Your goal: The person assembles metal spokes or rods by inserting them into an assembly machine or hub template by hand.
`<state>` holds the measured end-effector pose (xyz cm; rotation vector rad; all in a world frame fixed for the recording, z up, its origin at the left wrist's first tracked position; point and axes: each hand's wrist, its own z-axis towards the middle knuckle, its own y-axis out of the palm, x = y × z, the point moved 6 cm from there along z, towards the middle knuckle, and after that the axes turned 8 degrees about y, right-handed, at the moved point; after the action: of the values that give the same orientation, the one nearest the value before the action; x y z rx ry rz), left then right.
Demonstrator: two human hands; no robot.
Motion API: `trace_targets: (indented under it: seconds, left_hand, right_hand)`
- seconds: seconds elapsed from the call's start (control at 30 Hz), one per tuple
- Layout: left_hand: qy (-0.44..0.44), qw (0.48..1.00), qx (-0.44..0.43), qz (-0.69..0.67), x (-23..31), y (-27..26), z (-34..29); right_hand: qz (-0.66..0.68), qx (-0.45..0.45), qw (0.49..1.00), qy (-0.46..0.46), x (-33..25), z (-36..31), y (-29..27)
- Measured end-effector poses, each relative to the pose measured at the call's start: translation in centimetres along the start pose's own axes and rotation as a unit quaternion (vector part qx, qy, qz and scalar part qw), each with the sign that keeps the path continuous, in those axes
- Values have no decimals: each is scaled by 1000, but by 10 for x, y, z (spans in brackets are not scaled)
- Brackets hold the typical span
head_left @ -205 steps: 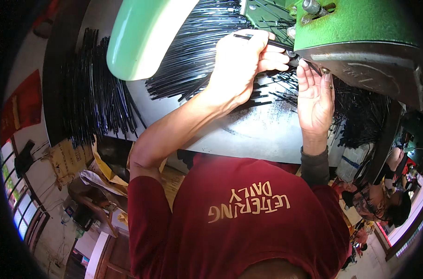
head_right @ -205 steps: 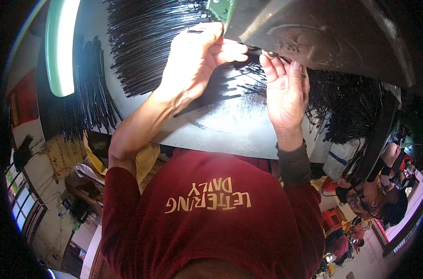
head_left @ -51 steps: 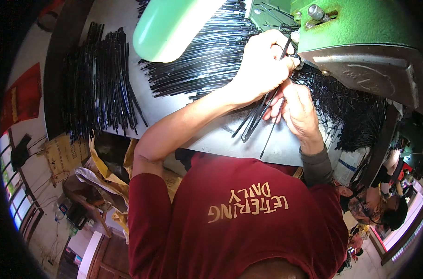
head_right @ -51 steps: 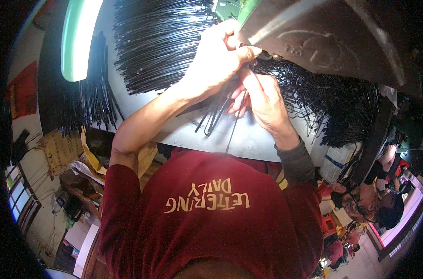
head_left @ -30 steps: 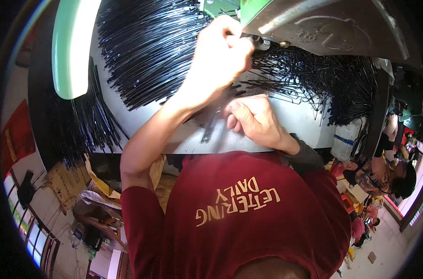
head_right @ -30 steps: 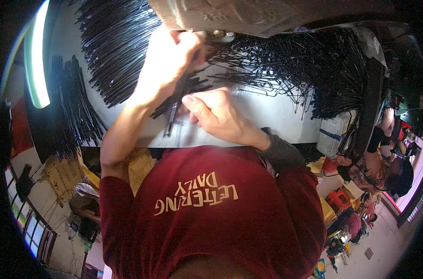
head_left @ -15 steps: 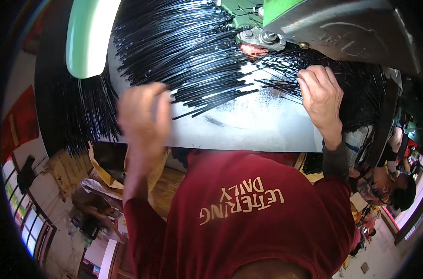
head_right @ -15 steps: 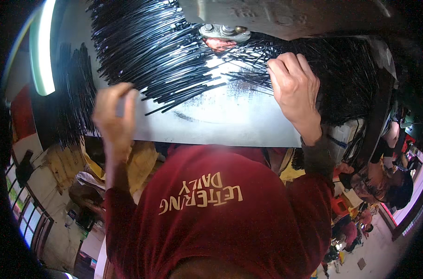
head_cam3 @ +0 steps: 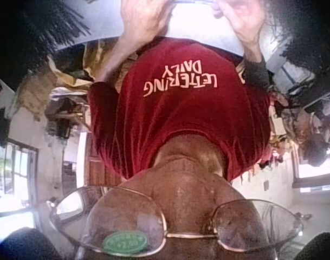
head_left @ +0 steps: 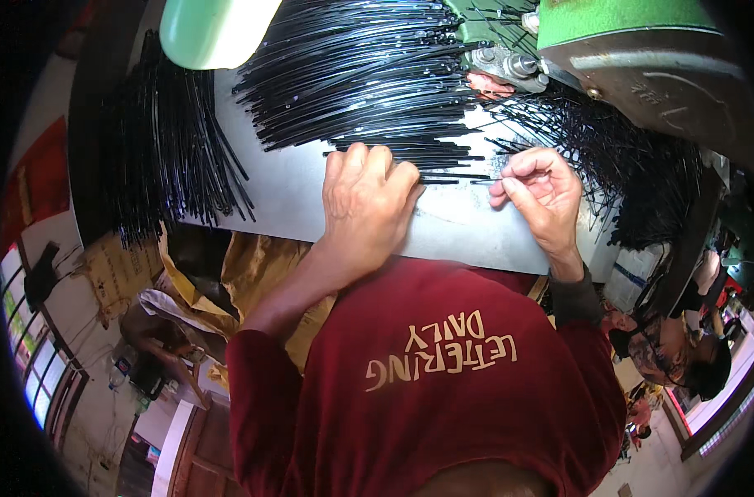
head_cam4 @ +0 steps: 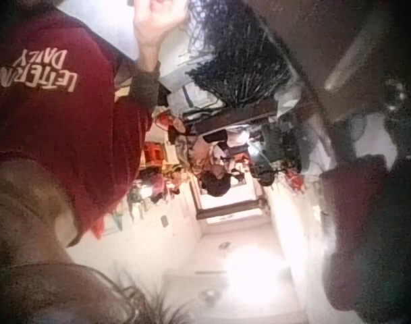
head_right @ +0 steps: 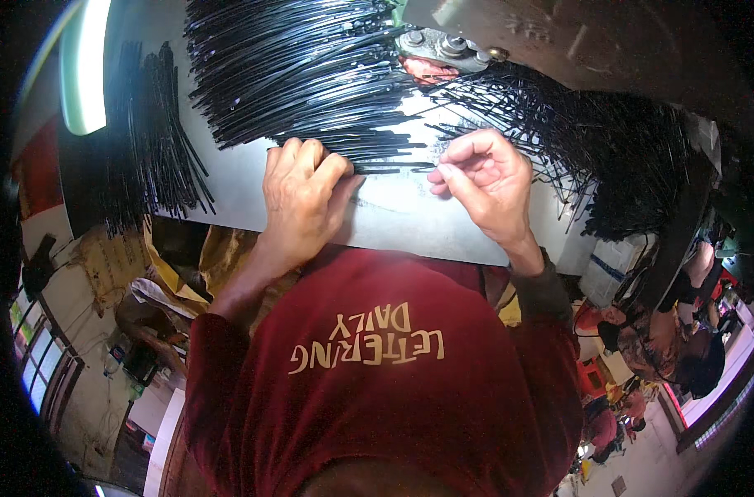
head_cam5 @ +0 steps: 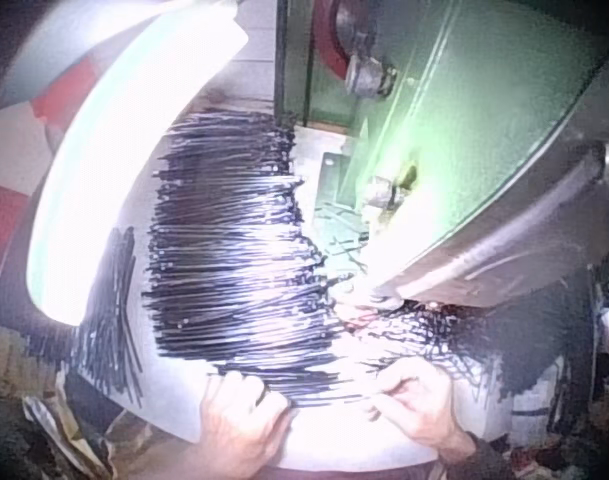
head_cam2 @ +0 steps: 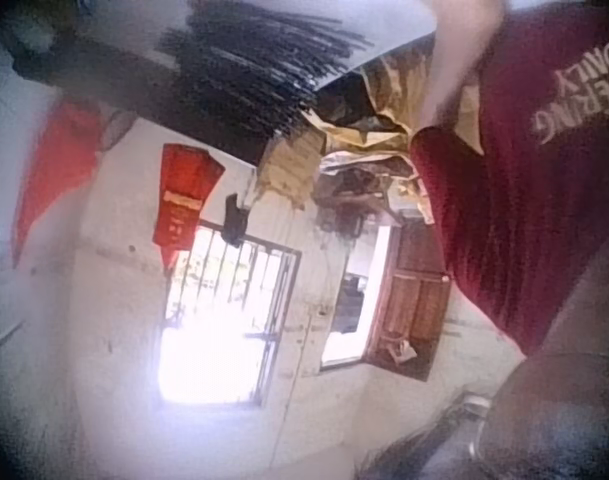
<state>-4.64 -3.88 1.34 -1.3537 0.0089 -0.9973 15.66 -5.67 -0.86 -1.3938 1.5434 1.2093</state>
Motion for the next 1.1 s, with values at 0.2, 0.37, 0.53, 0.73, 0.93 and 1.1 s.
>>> trace_targets:
  seconds: [0.2, 0.37, 0.53, 0.73, 0.93, 1.1]
  left_hand:
    - [-5, 1000, -9, -7, -6, 2, -4]
    - [28, 1000, 13, 0, -1, 0, -7]
    - [39, 998, 31, -47, 7, -15, 7]
    - [83, 971, 149, -170, -11, -13, 63]
    - [96, 970, 149, -166, -13, -1, 81]
    - [107, 960, 153, -209, -9, -2, 84]
  right_hand:
    - [-325, -3, 945, -37, -8, -14, 3]
    - [-513, -39, 847, -137, -19, -19, 22]
    - [-442, -19, 894, -71, -13, -14, 23]
    - [-216, 36, 976, 4, -19, 22, 27]
    - [-185, 107, 975, -62, -34, 38, 25]
    - [-194, 114, 973, -59, -33, 42, 23]
